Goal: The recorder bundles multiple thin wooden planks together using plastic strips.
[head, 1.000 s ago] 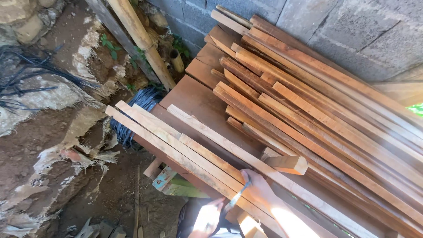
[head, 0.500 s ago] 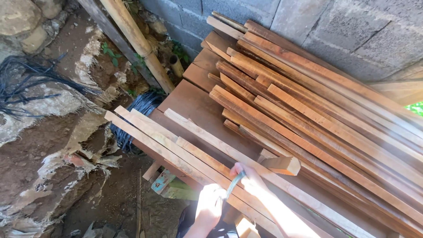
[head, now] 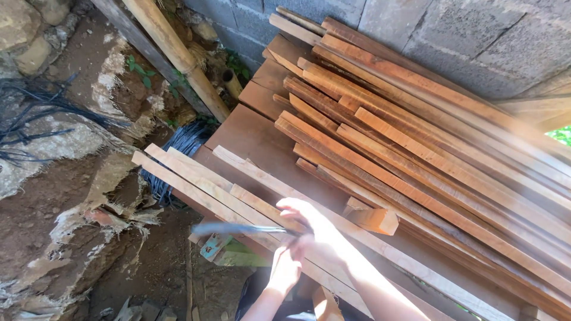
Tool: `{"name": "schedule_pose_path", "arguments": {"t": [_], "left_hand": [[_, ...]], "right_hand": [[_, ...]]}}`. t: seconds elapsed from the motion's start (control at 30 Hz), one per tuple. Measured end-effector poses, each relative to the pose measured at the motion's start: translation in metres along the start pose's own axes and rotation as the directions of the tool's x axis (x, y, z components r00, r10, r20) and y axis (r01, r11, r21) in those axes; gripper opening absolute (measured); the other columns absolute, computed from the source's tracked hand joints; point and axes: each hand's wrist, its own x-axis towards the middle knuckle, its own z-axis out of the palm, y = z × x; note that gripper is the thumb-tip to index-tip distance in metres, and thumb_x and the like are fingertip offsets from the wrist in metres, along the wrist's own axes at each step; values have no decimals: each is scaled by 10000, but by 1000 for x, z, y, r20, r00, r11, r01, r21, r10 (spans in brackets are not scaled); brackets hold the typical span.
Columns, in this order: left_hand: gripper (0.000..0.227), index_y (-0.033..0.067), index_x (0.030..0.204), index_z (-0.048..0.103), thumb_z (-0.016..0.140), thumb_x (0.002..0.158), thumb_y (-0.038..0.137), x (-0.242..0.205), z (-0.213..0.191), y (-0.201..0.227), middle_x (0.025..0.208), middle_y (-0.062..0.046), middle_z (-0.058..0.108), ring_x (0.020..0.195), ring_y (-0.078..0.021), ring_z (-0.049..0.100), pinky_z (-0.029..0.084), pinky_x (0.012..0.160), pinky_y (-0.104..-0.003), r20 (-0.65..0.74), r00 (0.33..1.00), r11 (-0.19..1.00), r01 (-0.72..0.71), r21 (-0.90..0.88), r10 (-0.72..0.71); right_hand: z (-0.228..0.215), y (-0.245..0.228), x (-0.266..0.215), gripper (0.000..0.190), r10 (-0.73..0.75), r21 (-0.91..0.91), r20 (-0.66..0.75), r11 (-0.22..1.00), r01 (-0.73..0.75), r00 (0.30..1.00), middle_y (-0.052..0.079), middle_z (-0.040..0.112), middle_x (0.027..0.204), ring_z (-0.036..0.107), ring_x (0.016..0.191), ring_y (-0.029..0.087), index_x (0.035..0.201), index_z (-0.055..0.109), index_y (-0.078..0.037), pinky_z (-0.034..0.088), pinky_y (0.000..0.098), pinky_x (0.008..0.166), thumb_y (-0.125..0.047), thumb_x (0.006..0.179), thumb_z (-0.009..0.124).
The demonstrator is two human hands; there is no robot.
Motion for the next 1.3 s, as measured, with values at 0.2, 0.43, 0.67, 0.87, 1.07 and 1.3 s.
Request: {"name": "schedule_pose_path", "arguments": {"t": [0.2, 0.43, 0.67, 0.87, 1.07, 1.3], "left_hand": [[243, 94, 1094, 788, 610, 933, 134, -3, 0, 58, 1029, -75, 736, 869, -220, 708, 567, 782, -306, -58, 965, 942, -236, 239, 257], [177, 70, 1094, 652, 567, 952, 133, -22, -9, 39, 995, -58, 699, 846, -128, 659, 548, 782, -250, -105, 972, 977, 212, 21, -209], [352, 145, 1117, 800, 728, 779, 81, -36, -24, 100, 1156, -75, 689, 1044, -253, 627, 485, 924, -378, 87, 860, 711, -469, 523, 503], [167, 167, 993, 797, 700, 895, 260, 43, 7, 87, 1249, 6, 662, 1229, -262, 533, 385, 1079, -452, 173, 771, 545, -571, 614, 613], [410, 72, 1017, 778, 510, 994, 381, 64, 11, 114, 1127, -41, 751, 994, -287, 686, 536, 884, -339, 275, 961, 843, -159, 515, 13], [339, 122, 1191, 760, 668, 901, 271, 41, -12, 105, 1104, -33, 809, 985, -187, 780, 602, 856, -265, 254, 967, 904, -109, 413, 0]], "right_hand": [[-29, 126, -53, 378, 128, -184, -414, 958, -221, 901, 86, 684, 1354, 669, 1189, 196, 1269, 661, 10, 527, 275, 995, 4, 918, 522], [-20, 103, -47, 211, -147, -592, -365, 799, -107, 919, 27, 753, 1055, 724, 871, 192, 1033, 736, -40, 573, 261, 736, 4, 836, 676], [-21, 101, -46, 211, -187, -606, -363, 791, -79, 913, 53, 750, 993, 707, 860, 211, 1115, 721, -34, 555, 293, 758, -83, 936, 620], [-42, 138, -57, 123, -145, -457, -343, 889, -30, 928, 45, 728, 931, 619, 845, 200, 855, 753, -64, 493, 301, 766, -81, 821, 635], [-41, 129, -56, 203, 231, -128, -494, 934, -333, 838, 55, 699, 897, 591, 812, 149, 955, 752, 19, 473, 265, 743, -168, 896, 699], [-29, 107, -51, 292, 295, -85, -563, 909, -409, 772, 32, 685, 762, 521, 654, 123, 943, 805, -4, 426, 235, 613, -204, 992, 597]]}}
